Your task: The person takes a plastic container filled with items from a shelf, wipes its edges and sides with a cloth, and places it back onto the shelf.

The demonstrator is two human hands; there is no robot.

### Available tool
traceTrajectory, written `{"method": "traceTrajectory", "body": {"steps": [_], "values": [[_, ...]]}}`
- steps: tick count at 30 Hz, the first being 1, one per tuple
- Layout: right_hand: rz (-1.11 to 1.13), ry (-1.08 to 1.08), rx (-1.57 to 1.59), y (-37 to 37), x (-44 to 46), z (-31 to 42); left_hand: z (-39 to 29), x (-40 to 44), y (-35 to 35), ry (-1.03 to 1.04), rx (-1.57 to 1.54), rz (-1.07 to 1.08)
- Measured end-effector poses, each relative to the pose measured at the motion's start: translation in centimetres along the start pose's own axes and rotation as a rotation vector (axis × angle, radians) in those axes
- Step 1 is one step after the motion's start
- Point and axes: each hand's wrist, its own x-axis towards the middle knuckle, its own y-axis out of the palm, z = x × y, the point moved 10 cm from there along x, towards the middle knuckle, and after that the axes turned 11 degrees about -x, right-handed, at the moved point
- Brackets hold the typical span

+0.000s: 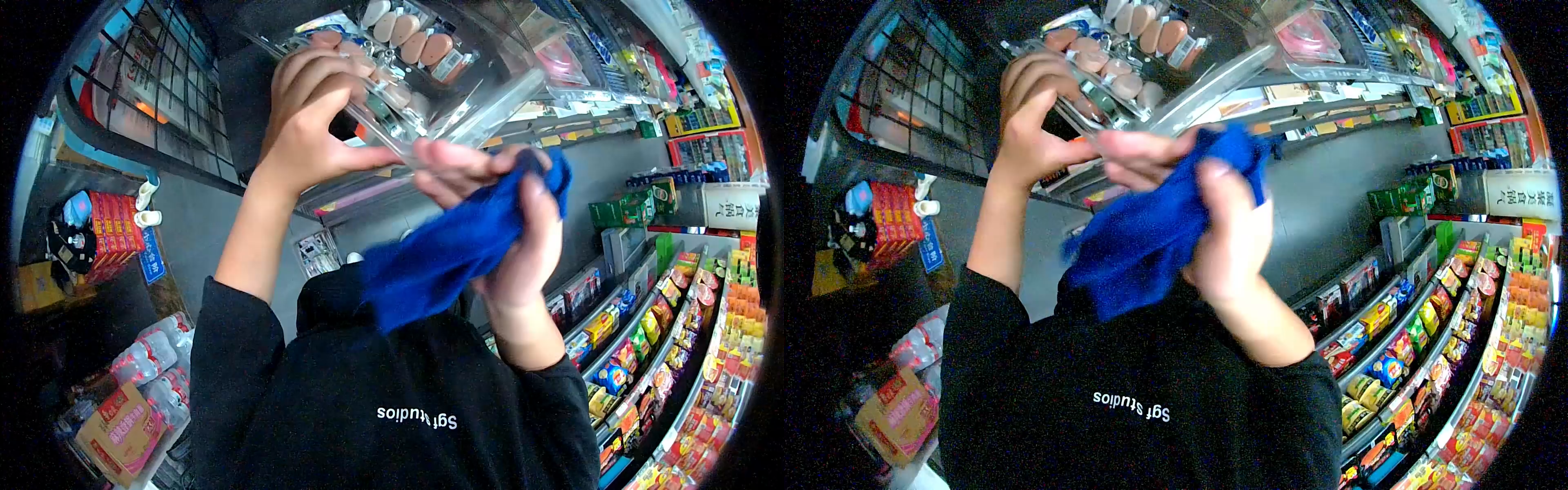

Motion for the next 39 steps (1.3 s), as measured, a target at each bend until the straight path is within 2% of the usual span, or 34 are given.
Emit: {"method": "traceTrajectory", "body": {"steps": [1,4,10,13,15,17,19,21,23,25,26,27,29,30,31,33,35,36,37,38,39], "values": [[0.042,0.008,0.154,-1.3,0.1,-0.5,-0.7,0.4,-0.5,0.061,-0.053,-0.046],[-0.068,0.011,0.377,-4.0,-0.5,-0.5,-1.5,0.5,-1.1,0.023,-0.052,-0.081],[-0.22,0.048,0.509,-7.3,-1.2,-0.7,-2.8,-3.0,-2.7,0.0,-0.056,-0.274],[-0.222,0.058,0.516,-8.0,-1.4,-0.9,-4.2,-4.9,-1.1,-0.012,-0.3,-0.138],[-0.216,0.045,0.426,-8.7,-1.4,-1.0,-5.8,-5.2,2.7,-0.058,-0.522,0.121],[-0.229,0.071,0.308,-9.3,-1.4,-1.9,-5.4,-6.3,7.8,-0.41,-0.745,0.291],[-0.213,0.121,0.244,-9.2,-1.3,-3.0,-5.5,-6.5,10.0,-0.405,-0.741,0.205],[-0.204,0.175,0.254,-8.5,-1.3,-3.8,-5.9,-6.7,11.8,-0.285,-0.759,0.29],[-0.177,0.174,0.221,-8.9,-1.1,-3.7,-5.4,-7.0,12.6,-0.316,-0.761,0.318],[-0.144,0.108,0.174,-10.3,-1.0,-2.8,-3.7,-7.2,12.8,-0.516,-0.88,0.257],[-0.136,0.075,0.086,-11.5,-1.1,-2.3,-2.8,-7.9,13.1,-0.692,-1.041,0.181],[-0.129,0.033,-0.003,-12.8,-1.2,-1.9,-2.1,-8.3,12.9,-0.742,-1.044,0.177],[-0.172,0.1,-0.308,-15.0,-1.7,-2.1,-1.9,-7.9,11.9,-0.821,-0.982,0.228],[-0.213,0.165,-0.565,-16.1,-2.1,-2.5,-2.1,-8.5,12.5,-0.905,-1.096,0.222],[-0.152,0.172,-0.822,-16.1,-2.3,-2.8,-2.6,-8.3,12.4,-0.904,-1.169,0.179],[0.019,0.22,-0.903,-14.9,-2.7,-4.4,-3.8,-7.5,12.7,-0.85,-1.243,0.195],[0.428,0.06,-0.949,-11.4,-2.8,-5.2,-5.0,-7.0,13.2,-0.806,-1.281,0.26],[0.423,0.163,-0.574,-10.5,-3.3,-6.0,-5.4,-6.5,13.2,-0.79,-1.265,0.29],[0.386,0.149,-0.497,-10.1,-3.6,-6.6,-5.9,-6.1,13.2,-0.775,-1.249,0.319],[0.389,0.206,-0.549,-9.3,-3.6,-7.1,-6.1,-5.9,13.2,-0.732,-1.22,0.327],[0.389,0.262,-0.6,-8.9,-3.4,-7.4,-6.4,-5.9,13.2,-0.821,-1.261,0.36]]}}
